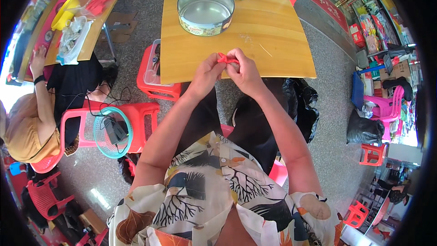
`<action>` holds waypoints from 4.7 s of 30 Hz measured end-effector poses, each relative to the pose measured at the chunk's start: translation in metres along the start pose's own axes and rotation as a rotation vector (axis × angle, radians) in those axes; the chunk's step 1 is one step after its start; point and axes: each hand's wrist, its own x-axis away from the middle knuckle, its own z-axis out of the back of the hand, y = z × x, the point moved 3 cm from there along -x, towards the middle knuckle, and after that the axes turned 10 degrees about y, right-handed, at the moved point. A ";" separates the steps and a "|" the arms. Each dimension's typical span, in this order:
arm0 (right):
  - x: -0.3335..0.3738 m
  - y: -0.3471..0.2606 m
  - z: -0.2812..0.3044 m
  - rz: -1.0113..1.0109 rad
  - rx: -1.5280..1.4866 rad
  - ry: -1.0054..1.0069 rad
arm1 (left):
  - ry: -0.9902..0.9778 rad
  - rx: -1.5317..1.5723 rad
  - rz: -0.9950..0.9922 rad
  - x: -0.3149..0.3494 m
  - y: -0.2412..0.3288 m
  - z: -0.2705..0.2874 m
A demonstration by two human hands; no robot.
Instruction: The person sits at a table and repeatedly wraps small white items in red paper. They pick up a white item, fold it into a red sheet, and place the finished bundle into a metal tin. The process is repeated multiple times throughout the clip.
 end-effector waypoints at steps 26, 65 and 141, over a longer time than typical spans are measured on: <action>0.007 -0.010 0.000 0.082 0.074 0.184 | 0.007 -0.173 -0.020 0.005 0.018 0.002; 0.011 -0.011 0.007 -0.011 -0.090 0.180 | 0.002 -0.145 -0.108 0.035 0.006 -0.004; 0.010 -0.014 0.006 -0.040 -0.279 0.472 | 0.091 -0.262 -0.231 0.023 0.012 -0.006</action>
